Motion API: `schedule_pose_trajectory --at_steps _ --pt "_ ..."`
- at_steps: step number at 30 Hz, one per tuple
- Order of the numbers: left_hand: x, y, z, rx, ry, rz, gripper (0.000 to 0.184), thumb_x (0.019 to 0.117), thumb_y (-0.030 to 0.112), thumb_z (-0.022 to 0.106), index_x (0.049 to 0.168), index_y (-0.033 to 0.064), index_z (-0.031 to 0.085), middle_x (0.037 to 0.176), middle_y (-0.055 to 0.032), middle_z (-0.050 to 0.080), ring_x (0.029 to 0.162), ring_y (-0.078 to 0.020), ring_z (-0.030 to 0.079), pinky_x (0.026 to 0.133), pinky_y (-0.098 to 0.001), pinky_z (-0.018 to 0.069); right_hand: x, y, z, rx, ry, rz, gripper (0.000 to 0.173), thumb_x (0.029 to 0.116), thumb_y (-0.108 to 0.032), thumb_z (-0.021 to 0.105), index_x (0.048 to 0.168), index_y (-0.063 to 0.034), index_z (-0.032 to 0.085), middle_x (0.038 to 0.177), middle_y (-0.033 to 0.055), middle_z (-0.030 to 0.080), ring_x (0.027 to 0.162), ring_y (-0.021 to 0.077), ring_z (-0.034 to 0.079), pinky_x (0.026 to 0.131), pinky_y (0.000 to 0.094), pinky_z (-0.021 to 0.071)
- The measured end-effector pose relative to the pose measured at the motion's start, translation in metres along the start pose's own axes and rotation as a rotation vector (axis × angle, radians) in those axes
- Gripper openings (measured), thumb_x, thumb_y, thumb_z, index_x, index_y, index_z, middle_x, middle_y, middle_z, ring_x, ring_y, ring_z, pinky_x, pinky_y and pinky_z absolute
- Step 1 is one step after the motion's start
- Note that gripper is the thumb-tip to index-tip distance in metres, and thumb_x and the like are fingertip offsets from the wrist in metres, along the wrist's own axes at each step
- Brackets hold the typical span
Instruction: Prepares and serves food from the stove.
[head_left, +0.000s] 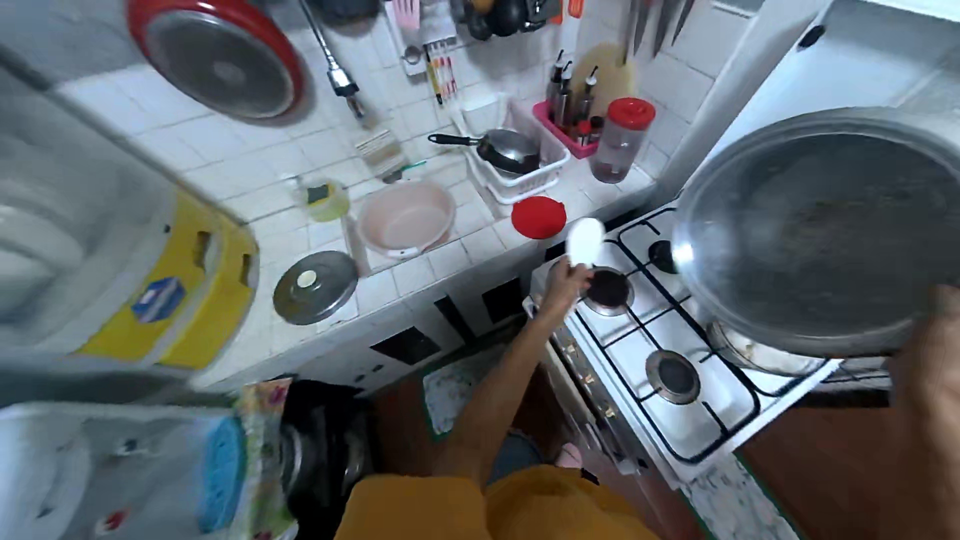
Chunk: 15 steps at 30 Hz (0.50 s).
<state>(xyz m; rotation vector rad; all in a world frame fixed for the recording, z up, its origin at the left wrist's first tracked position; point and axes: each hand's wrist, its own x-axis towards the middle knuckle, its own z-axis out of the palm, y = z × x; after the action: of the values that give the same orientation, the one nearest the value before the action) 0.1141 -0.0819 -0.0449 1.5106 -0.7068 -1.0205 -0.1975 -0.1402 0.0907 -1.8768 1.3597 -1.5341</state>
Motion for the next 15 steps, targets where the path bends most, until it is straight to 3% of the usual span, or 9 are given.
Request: schedule_pose_trajectory --at_steps 2,4,6,7,9,10,11,13,15 --pt "-0.002 0.001 -0.067 -0.006 0.146 0.057 0.030 0.1073 0.015 0.052 0.127 -0.0067 0.056 0.099 -0.0126 0.069 0.080 -0.0136 0.064 0.076 -0.0315 0.0551 -0.004 -0.003 0.052 0.132 -0.049 0.083 0.056 0.0879 0.003 0.057 0.143 0.0056 0.047 0.133 0.0168 0.058 0.118 0.0100 0.059 0.100 0.0316 0.0515" --pt "-0.005 0.009 -0.133 0.059 0.259 0.149 0.030 0.1078 0.014 0.049 0.126 -0.0082 0.055 0.096 -0.0115 0.068 0.078 -0.0123 0.063 0.074 -0.0299 0.0544 -0.018 -0.028 0.120 0.251 -0.103 0.261 0.056 0.0851 0.011 0.057 0.140 0.0005 0.051 0.125 0.0098 0.062 0.106 0.0070 0.063 0.090 0.0323 0.0565" --pt "-0.004 0.023 -0.193 0.186 0.330 0.233 0.031 0.1072 0.013 0.049 0.130 -0.0074 0.055 0.093 -0.0098 0.069 0.078 -0.0122 0.064 0.075 -0.0302 0.0543 -0.036 -0.044 0.199 0.386 -0.189 0.426 0.056 0.0846 0.016 0.057 0.138 -0.0009 0.055 0.121 0.0125 0.065 0.098 0.0139 0.067 0.082 0.0378 0.0593" --pt "-0.002 0.027 -0.221 0.258 0.344 0.254 0.035 0.1067 0.013 0.050 0.136 -0.0063 0.051 0.094 -0.0101 0.070 0.079 -0.0131 0.065 0.076 -0.0312 0.0555 -0.049 -0.050 0.241 0.459 -0.240 0.491 0.056 0.0841 0.017 0.057 0.137 -0.0016 0.056 0.120 0.0143 0.067 0.096 0.0179 0.068 0.079 0.0415 0.0603" --pt "0.010 0.035 -0.271 0.439 0.337 0.228 0.059 0.1057 0.016 0.054 0.157 -0.0002 0.030 0.100 -0.0144 0.071 0.083 -0.0176 0.069 0.079 -0.0359 0.0586 -0.072 -0.069 0.326 0.574 -0.325 0.620 0.052 0.0863 0.015 0.059 0.136 -0.0016 0.056 0.116 0.0170 0.067 0.093 0.0219 0.069 0.077 0.0440 0.0602" --pt "0.021 0.037 -0.293 0.545 0.327 0.190 0.068 0.1054 0.017 0.056 0.162 0.0023 0.020 0.102 -0.0178 0.070 0.084 -0.0218 0.070 0.080 -0.0402 0.0591 -0.080 -0.080 0.370 0.609 -0.339 0.679 0.050 0.0853 0.015 0.061 0.133 -0.0002 0.058 0.112 0.0188 0.068 0.091 0.0238 0.069 0.077 0.0450 0.0601" --pt "0.032 0.037 -0.314 0.659 0.325 0.149 0.075 0.1045 0.020 0.058 0.163 0.0041 0.015 0.104 -0.0207 0.070 0.085 -0.0269 0.070 0.080 -0.0454 0.0585 -0.088 -0.091 0.412 0.619 -0.362 0.740 0.049 0.0860 0.014 0.063 0.133 0.0010 0.059 0.113 0.0215 0.067 0.093 0.0264 0.069 0.079 0.0461 0.0598" --pt "0.052 0.034 -0.355 0.855 0.315 0.070 0.081 0.1026 0.024 0.063 0.164 0.0050 0.015 0.122 -0.0310 0.065 0.101 -0.0435 0.068 0.091 -0.0601 0.0539 -0.103 -0.110 0.493 0.589 -0.411 0.836 0.049 0.0896 0.009 0.064 0.137 0.0032 0.056 0.119 0.0260 0.065 0.104 0.0309 0.066 0.089 0.0474 0.0570" --pt "0.079 0.031 -0.391 0.985 0.309 0.045 0.078 0.1016 0.028 0.065 0.163 0.0043 0.023 0.128 -0.0363 0.061 0.108 -0.0540 0.065 0.094 -0.0690 0.0486 -0.110 -0.128 0.563 0.532 -0.432 0.874 0.046 0.0925 0.002 0.068 0.137 0.0060 0.055 0.125 0.0282 0.063 0.113 0.0333 0.064 0.098 0.0474 0.0519"
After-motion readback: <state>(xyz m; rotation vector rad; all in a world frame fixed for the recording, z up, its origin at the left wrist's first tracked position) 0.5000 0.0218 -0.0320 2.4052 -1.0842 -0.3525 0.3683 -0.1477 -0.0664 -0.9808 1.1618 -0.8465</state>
